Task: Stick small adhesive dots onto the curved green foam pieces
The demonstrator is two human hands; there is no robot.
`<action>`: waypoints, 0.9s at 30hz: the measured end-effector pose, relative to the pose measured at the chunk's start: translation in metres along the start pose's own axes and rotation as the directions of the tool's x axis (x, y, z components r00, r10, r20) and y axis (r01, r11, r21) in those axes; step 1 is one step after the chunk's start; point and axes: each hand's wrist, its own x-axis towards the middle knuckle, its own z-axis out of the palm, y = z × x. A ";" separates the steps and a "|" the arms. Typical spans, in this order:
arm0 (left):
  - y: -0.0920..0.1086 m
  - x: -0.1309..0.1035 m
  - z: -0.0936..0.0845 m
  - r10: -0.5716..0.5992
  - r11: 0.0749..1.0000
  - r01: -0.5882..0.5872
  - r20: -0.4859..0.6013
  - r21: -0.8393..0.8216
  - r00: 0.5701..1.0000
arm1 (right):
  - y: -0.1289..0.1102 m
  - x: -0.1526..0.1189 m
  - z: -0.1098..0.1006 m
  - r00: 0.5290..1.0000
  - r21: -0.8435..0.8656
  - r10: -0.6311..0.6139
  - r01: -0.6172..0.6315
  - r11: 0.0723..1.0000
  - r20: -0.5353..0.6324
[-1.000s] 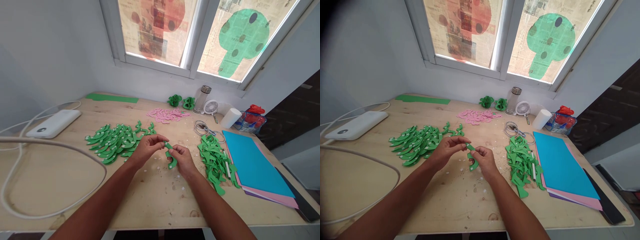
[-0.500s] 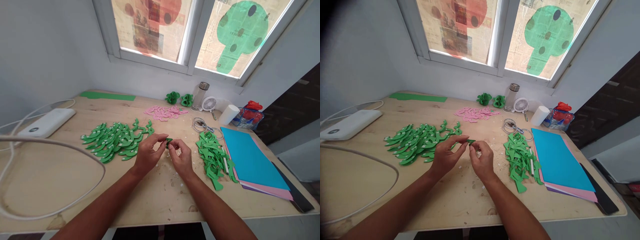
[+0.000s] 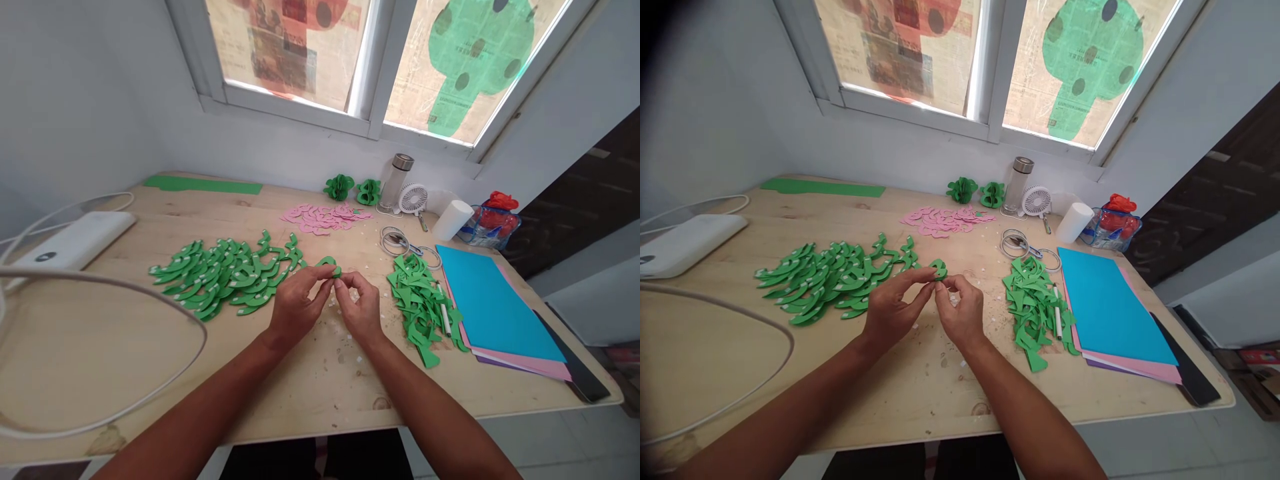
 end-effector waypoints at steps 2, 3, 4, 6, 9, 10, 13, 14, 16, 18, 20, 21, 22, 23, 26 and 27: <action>0.000 0.000 0.001 0.007 1.000 -0.007 0.013 0.017 1.000 | 0.000 0.000 0.000 1.000 -0.007 0.008 -0.008 1.000 -0.007; 0.000 -0.001 0.001 0.003 1.000 -0.003 0.020 0.020 1.000 | 0.000 0.000 0.000 1.000 -0.010 0.012 -0.012 1.000 -0.013; 0.000 -0.001 0.002 -0.002 1.000 0.001 0.025 0.021 1.000 | 0.000 0.000 0.000 1.000 -0.012 0.016 -0.016 1.000 -0.020; 0.000 -0.001 0.002 -0.008 1.000 0.008 0.028 0.012 1.000 | 0.000 0.000 0.001 0.999 -0.018 0.021 -0.022 1.000 -0.034; 0.001 -0.001 0.002 -0.015 1.000 0.015 0.025 -0.008 1.000 | 0.000 0.000 0.001 0.999 -0.035 0.020 -0.022 0.999 -0.043; 0.001 -0.001 0.002 -0.022 1.000 0.023 0.019 -0.015 1.000 | 0.000 0.000 0.001 0.999 -0.040 0.016 -0.018 0.999 -0.044; 0.003 0.000 0.001 -0.084 0.995 0.084 0.003 -0.060 0.996 | 0.000 0.001 0.002 0.999 -0.040 -0.001 0.000 0.999 -0.047; 0.003 0.001 0.001 -0.116 0.989 0.116 0.001 -0.090 0.993 | 0.000 0.001 0.002 0.999 -0.038 -0.007 0.005 0.999 -0.046; 0.004 0.002 0.000 -0.182 0.970 0.181 0.007 -0.160 0.983 | 0.001 0.001 0.001 0.999 -0.037 -0.015 0.014 0.999 -0.040; 0.004 0.004 -0.001 -0.236 0.946 0.235 0.020 -0.225 0.971 | 0.002 0.002 0.001 0.999 -0.043 -0.028 0.027 0.999 -0.031; 0.004 0.005 -0.001 -0.274 0.922 0.274 0.039 -0.275 0.961 | 0.004 0.002 0.001 0.999 -0.050 -0.046 0.045 0.998 -0.022; 0.003 0.006 -0.001 -0.287 0.910 0.289 0.050 -0.298 0.957 | 0.004 0.003 0.001 0.998 -0.051 -0.054 0.053 0.997 -0.018; 0.002 0.006 -0.001 -0.298 0.898 0.302 0.062 -0.319 0.953 | 0.005 0.003 0.001 0.998 -0.051 -0.061 0.060 0.997 -0.016; 0.002 0.006 0.000 -0.307 0.887 0.313 0.072 -0.339 0.949 | 0.005 0.003 0.001 0.998 -0.050 -0.067 0.066 0.997 -0.016; 0.000 0.007 0.000 -0.332 0.861 0.344 0.098 -0.374 0.938 | 0.006 0.004 0.000 0.997 -0.047 -0.076 0.075 0.996 -0.011; -0.001 0.007 0.001 -0.341 0.855 0.353 0.103 -0.380 0.935 | 0.006 0.005 -0.001 0.997 -0.045 -0.076 0.076 0.996 -0.006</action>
